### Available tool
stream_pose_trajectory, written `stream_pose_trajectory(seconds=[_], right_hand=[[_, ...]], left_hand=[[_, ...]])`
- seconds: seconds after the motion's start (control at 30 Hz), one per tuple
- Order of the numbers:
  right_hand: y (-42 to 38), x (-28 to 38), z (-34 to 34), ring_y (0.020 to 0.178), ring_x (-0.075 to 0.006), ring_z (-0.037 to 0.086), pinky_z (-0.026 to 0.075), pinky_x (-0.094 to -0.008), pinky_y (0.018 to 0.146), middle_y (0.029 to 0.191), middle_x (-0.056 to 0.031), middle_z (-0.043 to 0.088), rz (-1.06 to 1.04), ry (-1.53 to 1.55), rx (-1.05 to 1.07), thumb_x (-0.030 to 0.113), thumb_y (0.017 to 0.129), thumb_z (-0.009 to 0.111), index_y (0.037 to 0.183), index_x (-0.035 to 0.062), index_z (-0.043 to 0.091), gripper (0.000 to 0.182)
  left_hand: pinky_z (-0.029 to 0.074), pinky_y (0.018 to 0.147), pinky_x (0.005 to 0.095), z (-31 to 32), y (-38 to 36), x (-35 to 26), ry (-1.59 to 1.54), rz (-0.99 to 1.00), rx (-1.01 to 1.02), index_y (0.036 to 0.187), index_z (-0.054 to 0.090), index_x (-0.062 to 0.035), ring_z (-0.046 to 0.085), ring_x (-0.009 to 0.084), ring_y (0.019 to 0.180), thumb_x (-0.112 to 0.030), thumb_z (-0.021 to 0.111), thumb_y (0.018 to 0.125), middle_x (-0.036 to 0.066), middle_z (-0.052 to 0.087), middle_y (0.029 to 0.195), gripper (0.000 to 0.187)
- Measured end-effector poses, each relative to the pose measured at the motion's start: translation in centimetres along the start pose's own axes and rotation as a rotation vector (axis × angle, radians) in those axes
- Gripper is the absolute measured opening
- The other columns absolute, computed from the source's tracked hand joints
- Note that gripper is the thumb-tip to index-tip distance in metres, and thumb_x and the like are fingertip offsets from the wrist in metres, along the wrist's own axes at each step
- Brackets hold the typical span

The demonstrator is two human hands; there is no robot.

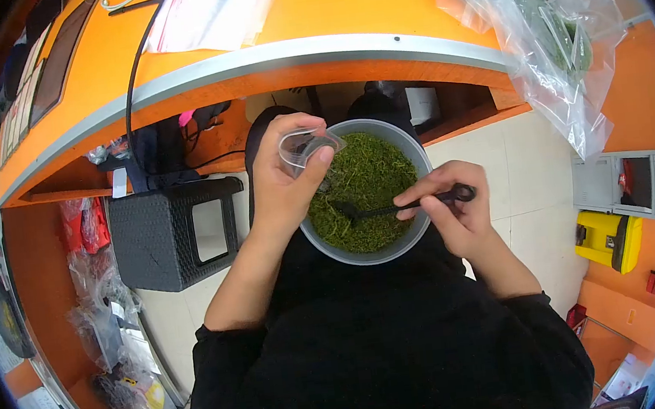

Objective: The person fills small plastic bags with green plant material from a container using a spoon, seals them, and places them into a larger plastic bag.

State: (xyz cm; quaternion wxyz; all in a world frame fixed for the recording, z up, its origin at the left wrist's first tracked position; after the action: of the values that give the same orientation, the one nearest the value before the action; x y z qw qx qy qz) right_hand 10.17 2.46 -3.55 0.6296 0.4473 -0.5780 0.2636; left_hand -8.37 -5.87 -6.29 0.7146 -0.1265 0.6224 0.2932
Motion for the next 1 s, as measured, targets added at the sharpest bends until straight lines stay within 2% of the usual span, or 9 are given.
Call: stream_pose_trajectory(seconds=[0.07,0.13,0.23,0.5,0.6,0.83,0.9,0.93,1.0], right_hand=[[0.1,-0.5,0.0,0.080,-0.0193,0.066,0.053,-0.0287,0.070,0.095,-0.0185,0.064,0.060,0.047,0.045,0.002,0.092,0.050,0.117,0.0026,0.040,0.027],[0.6,-0.7,-0.3,0.079,-0.0191,0.066,0.053,-0.0282,0.070,0.095,-0.0187,0.064,0.093,0.106,0.005,0.003,0.093,0.051,0.117,0.0029,0.040,0.027],[0.9,-1.1,-0.6,0.077,-0.0197,0.066,0.054,-0.0278,0.069,0.095,-0.0194,0.064,0.145,0.158,-0.006,0.006,0.093,0.052,0.116,0.0038,0.039,0.026],[1.1,-2.9,-4.1,0.069,-0.0217,0.066,0.055,-0.0277,0.063,0.091,-0.0217,0.064,0.229,0.332,-0.216,0.011,0.094,0.050,0.115,0.0054,0.036,0.026],[0.6,-4.5,-6.4,0.068,-0.0212,0.067,0.056,-0.0276,0.061,0.090,-0.0221,0.065,0.240,0.482,-0.414,0.011,0.096,0.046,0.116,0.0066,0.036,0.023],[0.1,-5.1,-7.0,0.068,-0.0216,0.067,0.056,-0.0272,0.061,0.090,-0.0229,0.064,0.213,0.608,-0.443,0.009,0.096,0.045,0.117,0.0059,0.037,0.023],[0.3,-4.9,-7.1,0.068,-0.0217,0.067,0.056,-0.0270,0.061,0.091,-0.0232,0.064,0.205,0.636,-0.443,0.009,0.096,0.045,0.118,0.0056,0.037,0.024],[0.4,-4.8,-7.2,0.068,-0.0217,0.067,0.056,-0.0270,0.061,0.091,-0.0232,0.064,0.202,0.636,-0.444,0.009,0.096,0.045,0.118,0.0056,0.037,0.024],[0.5,-4.4,-7.4,0.068,-0.0217,0.067,0.056,-0.0272,0.060,0.091,-0.0236,0.064,0.158,0.666,-0.469,0.010,0.096,0.046,0.118,0.0057,0.037,0.024]], left_hand=[[0.043,0.086,0.0267,0.0,0.0,-0.1,0.010,0.011,0.000,0.109,0.054,-0.0050,0.055,0.0128,0.096,-0.009,0.067,0.082,0.004,0.051,0.101,0.030],[0.045,0.091,0.0329,-0.1,-0.1,0.2,0.040,-0.006,-0.011,0.111,0.052,-0.0039,0.056,0.0183,0.102,-0.015,0.068,0.082,0.011,0.059,0.108,0.035],[0.043,0.085,0.0267,0.2,0.0,-0.1,0.000,0.030,-0.008,0.108,0.054,-0.0053,0.055,0.0125,0.095,-0.009,0.067,0.083,0.004,0.052,0.099,0.028],[0.043,0.086,0.0273,-0.4,0.0,0.4,-0.011,-0.001,-0.051,0.108,0.053,-0.0054,0.055,0.0132,0.096,-0.010,0.067,0.083,0.004,0.053,0.100,0.030],[0.044,0.088,0.0280,-1.0,0.0,0.1,-0.022,-0.005,-0.073,0.110,0.053,-0.0051,0.055,0.0137,0.097,-0.011,0.068,0.083,0.005,0.055,0.102,0.031],[0.045,0.090,0.0303,-2.8,0.4,-1.4,-0.014,0.044,-0.146,0.115,0.051,-0.0036,0.057,0.0156,0.099,-0.011,0.067,0.082,0.009,0.058,0.106,0.037],[0.046,0.089,0.0314,-2.9,0.6,-2.0,0.069,0.054,-0.161,0.118,0.052,-0.0050,0.057,0.0179,0.101,-0.030,0.071,0.078,0.008,0.059,0.104,0.051],[0.045,0.091,0.0306,-3.1,0.6,-2.0,0.052,0.054,-0.104,0.124,0.047,-0.0029,0.057,0.0162,0.098,-0.017,0.068,0.082,0.009,0.058,0.107,0.049],[0.044,0.090,0.0304,-3.2,0.6,-2.3,0.069,0.062,-0.058,0.125,0.047,-0.0032,0.057,0.0161,0.098,-0.020,0.068,0.082,0.008,0.058,0.107,0.051]])
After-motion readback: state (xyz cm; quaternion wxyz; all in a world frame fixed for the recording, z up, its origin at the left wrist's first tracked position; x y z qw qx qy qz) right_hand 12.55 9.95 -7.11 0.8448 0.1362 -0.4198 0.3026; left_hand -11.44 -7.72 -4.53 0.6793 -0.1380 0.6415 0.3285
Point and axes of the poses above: each hand's wrist, its own y-axis towards the middle knuckle, its own z-axis out of the palm, x = y × z, the point moved 6 cm from there along y, towards the middle knuckle
